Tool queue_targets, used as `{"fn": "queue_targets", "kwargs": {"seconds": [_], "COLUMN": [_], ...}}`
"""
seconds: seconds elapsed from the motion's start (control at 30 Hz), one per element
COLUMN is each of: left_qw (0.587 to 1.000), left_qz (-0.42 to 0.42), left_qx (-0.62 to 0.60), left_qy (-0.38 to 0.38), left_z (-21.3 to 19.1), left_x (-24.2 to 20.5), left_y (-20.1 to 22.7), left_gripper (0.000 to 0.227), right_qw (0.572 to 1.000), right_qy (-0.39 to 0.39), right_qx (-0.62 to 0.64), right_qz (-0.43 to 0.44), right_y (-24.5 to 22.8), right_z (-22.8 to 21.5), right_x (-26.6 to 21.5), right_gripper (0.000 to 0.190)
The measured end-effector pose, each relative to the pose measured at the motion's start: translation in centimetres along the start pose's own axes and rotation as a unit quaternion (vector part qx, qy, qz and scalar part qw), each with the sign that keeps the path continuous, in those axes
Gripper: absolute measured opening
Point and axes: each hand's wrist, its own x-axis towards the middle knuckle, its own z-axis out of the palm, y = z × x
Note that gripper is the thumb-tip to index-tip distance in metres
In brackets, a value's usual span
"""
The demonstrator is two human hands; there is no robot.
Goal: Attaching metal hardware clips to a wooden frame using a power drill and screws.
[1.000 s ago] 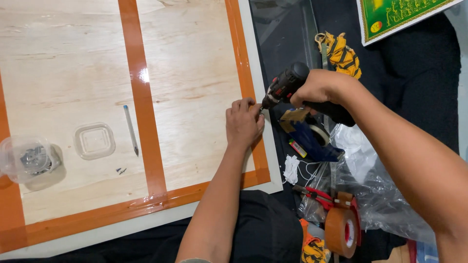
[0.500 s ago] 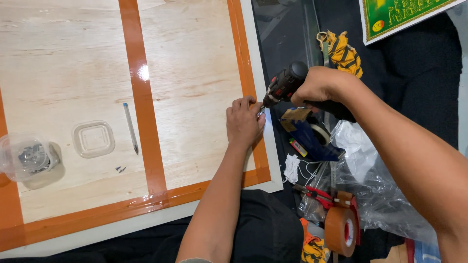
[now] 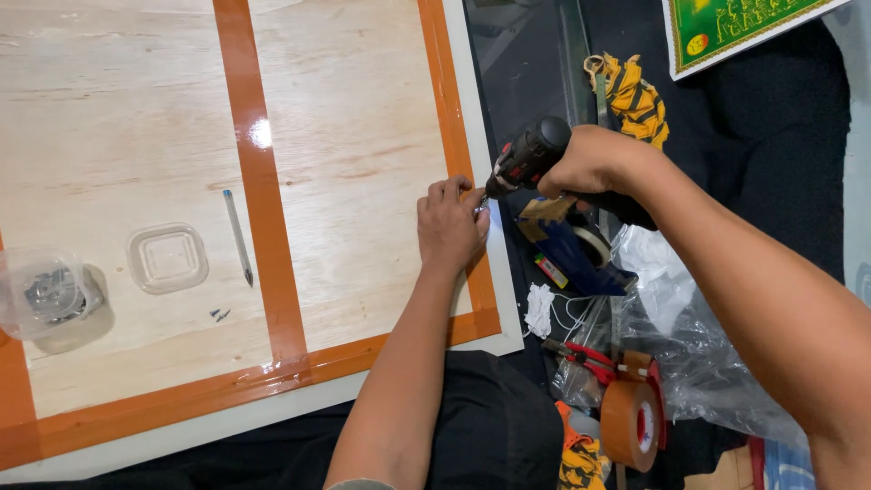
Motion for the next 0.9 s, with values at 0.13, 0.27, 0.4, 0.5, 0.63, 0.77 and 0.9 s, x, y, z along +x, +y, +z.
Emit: {"fn": "queue_targets", "kwargs": {"seconds": [0.13, 0.27, 0.4, 0.5, 0.63, 0.77, 0.9], "left_qw": [1.000, 1.000, 1.000, 1.000, 1.000, 1.000, 1.000], "left_qz": [-0.003, -0.001, -0.003, -0.007, -0.004, -0.006, -0.006], "left_qx": [-0.004, -0.004, -0.001, -0.003, -0.006, -0.005, 0.002], "left_qy": [-0.002, 0.000, -0.005, -0.008, -0.002, -0.012, -0.013], "left_z": [-0.3, -0.3, -0.7, -0.7, -0.7, -1.0, -0.6], "left_x": [0.0, 0.0, 0.0, 0.0, 0.0, 0.1, 0.0], "left_y": [0.1, 0.1, 0.3, 0.3, 0.3, 0.4, 0.3], "left_gripper": [0.028, 0.029, 0.028, 0.028, 0.029, 0.030, 0.031], "right_qw": [1.000, 1.000, 1.000, 1.000, 1.000, 1.000, 1.000], "right_qy": [0.004, 0.006, 0.003, 0.007, 0.001, -0.003, -0.006], "right_qx": [-0.017, 0.002, 0.008, -0.002, 0.001, 0.003, 0.000], "right_qz": [0.004, -0.007, -0.012, -0.013, -0.010, -0.024, -0.029], "right_y": [-0.3, -0.2, 0.1, 0.4, 0.9, 1.4, 1.8], "right_z": [0.0, 0.3, 0.4, 0.5, 0.1, -0.1, 0.0], "right_x": [-0.1, -0.3, -0.2, 0.4, 0.8, 0.7, 1.1], "right_gripper": [0.027, 0.023, 0.021, 0.020, 0.026, 0.031, 0.033]}}
